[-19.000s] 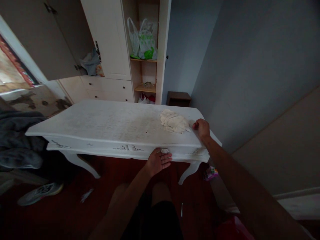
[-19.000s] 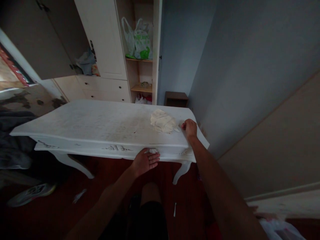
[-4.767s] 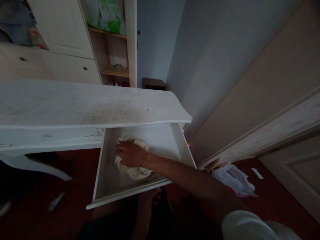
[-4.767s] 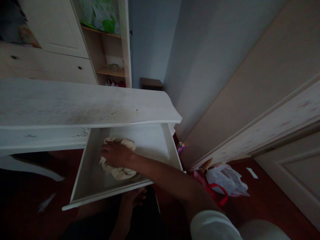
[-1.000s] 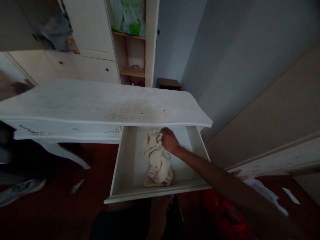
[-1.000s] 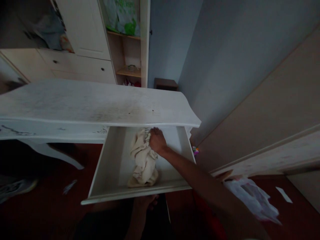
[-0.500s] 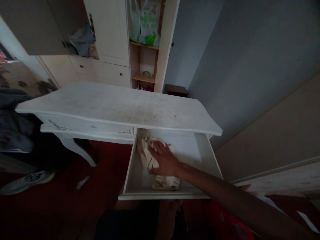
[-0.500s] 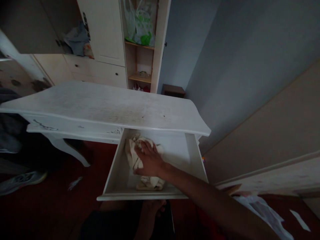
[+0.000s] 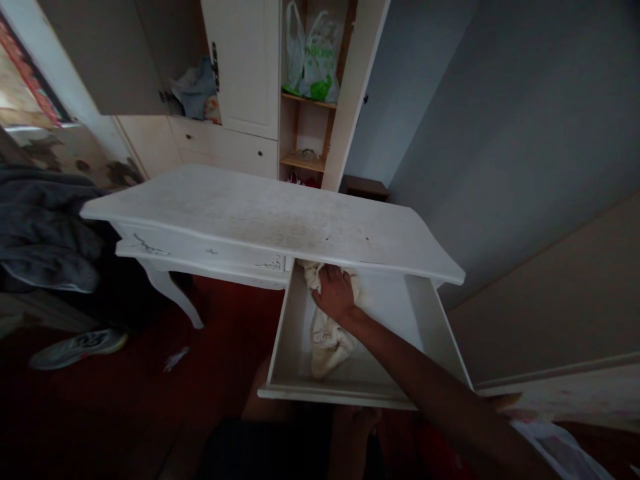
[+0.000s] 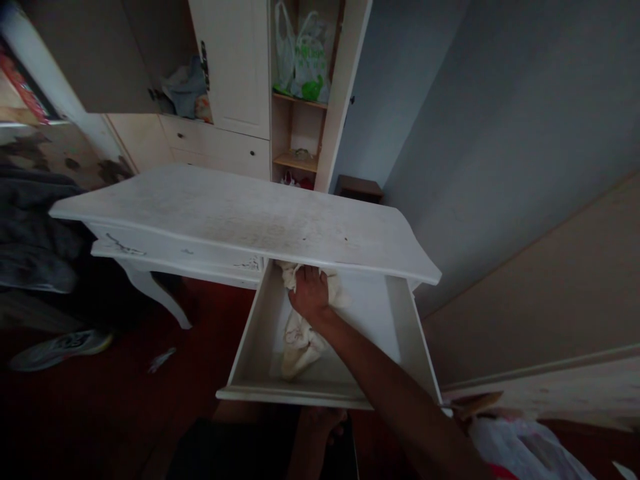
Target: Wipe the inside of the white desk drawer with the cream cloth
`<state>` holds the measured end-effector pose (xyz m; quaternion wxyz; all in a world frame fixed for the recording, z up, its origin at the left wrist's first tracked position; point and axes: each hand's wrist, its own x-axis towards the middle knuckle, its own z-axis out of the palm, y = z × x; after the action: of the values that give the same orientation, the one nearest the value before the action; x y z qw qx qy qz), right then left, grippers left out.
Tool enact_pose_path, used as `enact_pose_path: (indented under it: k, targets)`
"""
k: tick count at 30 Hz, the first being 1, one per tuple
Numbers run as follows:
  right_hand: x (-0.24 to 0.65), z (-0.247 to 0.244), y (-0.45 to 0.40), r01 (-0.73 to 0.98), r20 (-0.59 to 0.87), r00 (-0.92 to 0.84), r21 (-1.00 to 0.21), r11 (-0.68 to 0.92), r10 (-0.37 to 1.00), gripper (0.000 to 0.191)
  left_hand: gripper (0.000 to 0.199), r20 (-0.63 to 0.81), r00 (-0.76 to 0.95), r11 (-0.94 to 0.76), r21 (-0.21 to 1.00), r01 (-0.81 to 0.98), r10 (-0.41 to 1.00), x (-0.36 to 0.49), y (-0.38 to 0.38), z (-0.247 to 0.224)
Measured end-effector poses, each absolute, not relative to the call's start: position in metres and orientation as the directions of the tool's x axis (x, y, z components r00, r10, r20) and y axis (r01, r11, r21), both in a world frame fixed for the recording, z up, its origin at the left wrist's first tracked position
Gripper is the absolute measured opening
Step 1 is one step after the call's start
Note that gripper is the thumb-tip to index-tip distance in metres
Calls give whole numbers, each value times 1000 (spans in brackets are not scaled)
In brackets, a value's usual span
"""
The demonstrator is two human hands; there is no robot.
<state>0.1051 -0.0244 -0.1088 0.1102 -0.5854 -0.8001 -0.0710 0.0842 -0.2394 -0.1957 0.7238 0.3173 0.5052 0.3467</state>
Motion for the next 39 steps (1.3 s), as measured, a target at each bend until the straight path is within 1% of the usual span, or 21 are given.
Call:
enact_pose_path:
  k: [3, 6, 9, 15, 18, 23, 25, 29, 31, 33, 36, 39]
  targets:
    - [79, -110, -19, 951, 279, -284, -43, 307, 918, 45, 34, -511, 250, 559, 809, -183, 822, 84, -239, -195]
    - [60, -110, -14, 966, 276, -220, -70, 248, 936, 37, 33, -514, 253, 562, 807, -182, 820, 84, -239, -194]
    - [55, -109, -11, 967, 265, -223, -62, 248, 938, 37, 34, -516, 259, 567, 803, -185, 816, 84, -239, -194]
    - [73, -103, -3, 905, 214, -417, 4, 426, 883, 43, 34, -521, 271, 576, 795, -191, 809, 86, -240, -196]
    - [80, -96, 3, 862, 166, -505, 46, 505, 847, 40, 33, -524, 272, 578, 794, -186, 807, 87, -240, -197]
    - [95, -89, 3, 758, 71, -652, 39, 651, 755, 36, 34, -523, 263, 574, 800, -175, 810, 87, -240, -197]
    - [102, -91, -6, 717, 47, -697, 10, 697, 716, 35, 33, -521, 258, 569, 803, -174, 814, 87, -240, -197]
    - [114, -98, -40, 602, 18, -795, -95, 793, 606, 40, 32, -514, 252, 561, 809, -175, 820, 88, -241, -198]
    - [117, -99, -60, 554, 12, -828, -134, 822, 560, 40, 32, -510, 251, 557, 812, -174, 823, 88, -241, -198]
    - [119, -100, -78, 531, 21, -840, -164, 831, 542, 40, 32, -507, 250, 553, 816, -171, 825, 87, -241, -198]
    - [124, -104, -92, 562, 54, -807, -234, 793, 588, 48, 31, -501, 248, 546, 821, -165, 829, 86, -240, -198]
    - [133, -108, -88, 653, 142, -672, -351, 671, 727, 63, 30, -497, 243, 541, 825, -163, 833, 84, -241, -197]
